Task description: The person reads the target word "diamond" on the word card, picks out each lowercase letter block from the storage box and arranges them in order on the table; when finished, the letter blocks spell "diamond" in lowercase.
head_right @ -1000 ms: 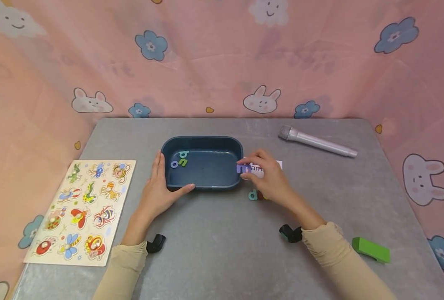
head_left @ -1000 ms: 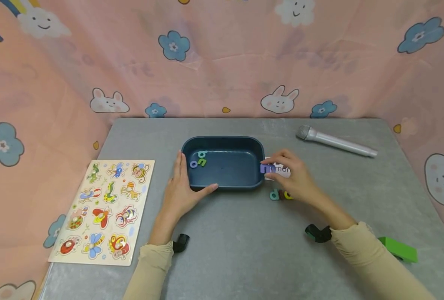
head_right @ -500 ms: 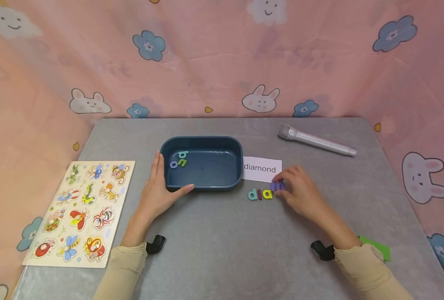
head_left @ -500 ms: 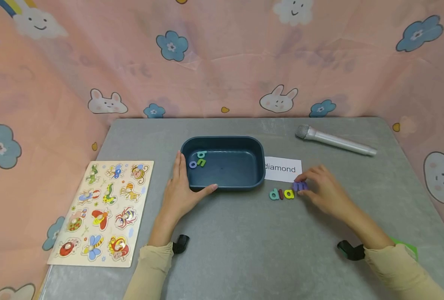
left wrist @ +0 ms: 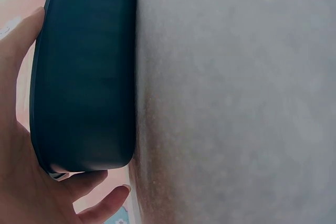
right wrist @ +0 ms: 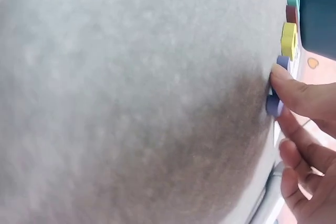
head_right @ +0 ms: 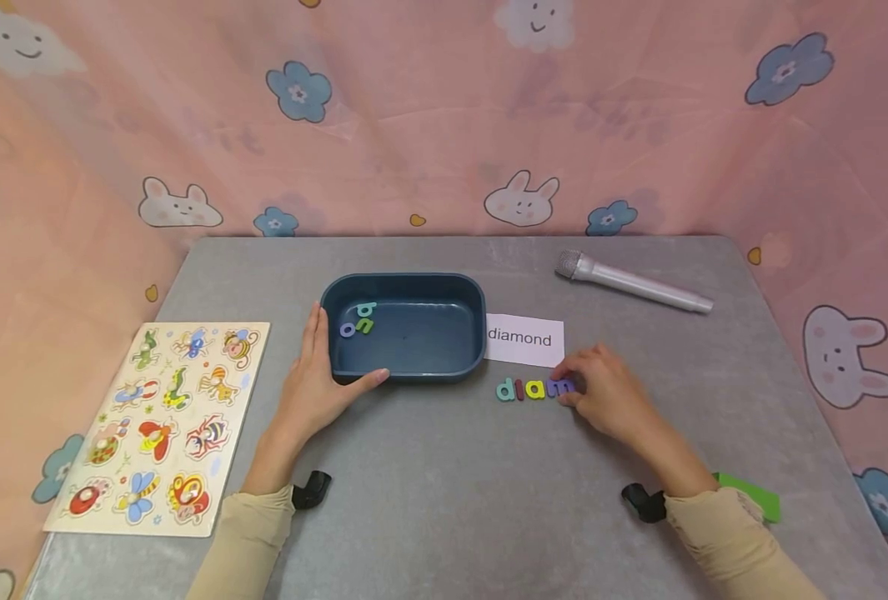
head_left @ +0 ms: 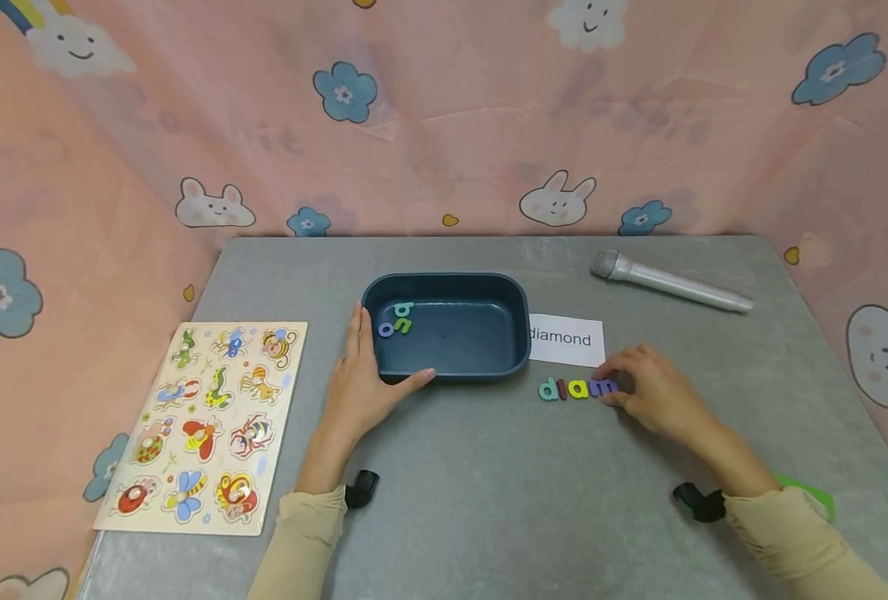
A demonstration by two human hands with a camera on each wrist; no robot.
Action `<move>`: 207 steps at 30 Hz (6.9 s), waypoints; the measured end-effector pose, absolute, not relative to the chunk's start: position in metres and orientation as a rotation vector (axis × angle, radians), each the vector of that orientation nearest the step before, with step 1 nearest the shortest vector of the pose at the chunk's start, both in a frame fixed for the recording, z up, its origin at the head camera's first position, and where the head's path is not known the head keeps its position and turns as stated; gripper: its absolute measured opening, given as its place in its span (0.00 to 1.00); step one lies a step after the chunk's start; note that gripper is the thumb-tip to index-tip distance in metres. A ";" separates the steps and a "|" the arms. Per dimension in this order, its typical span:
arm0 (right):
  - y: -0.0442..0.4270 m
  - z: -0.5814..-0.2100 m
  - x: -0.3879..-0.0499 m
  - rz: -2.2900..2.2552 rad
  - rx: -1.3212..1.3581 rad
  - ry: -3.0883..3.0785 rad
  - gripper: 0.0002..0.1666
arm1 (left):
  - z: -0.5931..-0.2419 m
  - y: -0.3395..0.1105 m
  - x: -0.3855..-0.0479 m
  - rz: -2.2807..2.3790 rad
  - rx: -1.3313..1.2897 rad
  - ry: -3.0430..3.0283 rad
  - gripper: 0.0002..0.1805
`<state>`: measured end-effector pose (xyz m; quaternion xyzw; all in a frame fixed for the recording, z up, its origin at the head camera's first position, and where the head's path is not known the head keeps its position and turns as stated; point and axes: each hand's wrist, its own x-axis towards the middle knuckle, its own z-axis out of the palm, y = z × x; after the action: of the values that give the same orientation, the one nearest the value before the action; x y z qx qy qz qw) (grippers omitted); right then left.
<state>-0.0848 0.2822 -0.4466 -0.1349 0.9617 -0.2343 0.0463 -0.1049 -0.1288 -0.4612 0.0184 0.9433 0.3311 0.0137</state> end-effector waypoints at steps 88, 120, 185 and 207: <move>0.058 -0.443 -0.187 -0.501 -0.976 2.806 0.01 | -0.461 -0.128 -0.106 1.017 0.052 2.927 0.75; 0.161 -0.417 -0.130 -1.276 -0.990 2.818 0.15 | -0.463 -0.129 -0.106 1.082 0.023 2.898 0.78; 0.313 -0.456 -0.080 -0.974 -0.102 2.968 0.04 | -0.466 -0.123 -0.106 1.465 -0.028 2.737 0.77; 0.266 -0.427 -0.099 -1.019 -0.070 3.022 0.16 | -0.464 -0.124 -0.105 1.456 -0.031 2.739 0.77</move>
<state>-0.0995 0.2656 -0.4269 -0.0221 0.9471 -0.3193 -0.0239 -0.1050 -0.1237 -0.4641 -0.0100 0.8828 0.4693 0.0195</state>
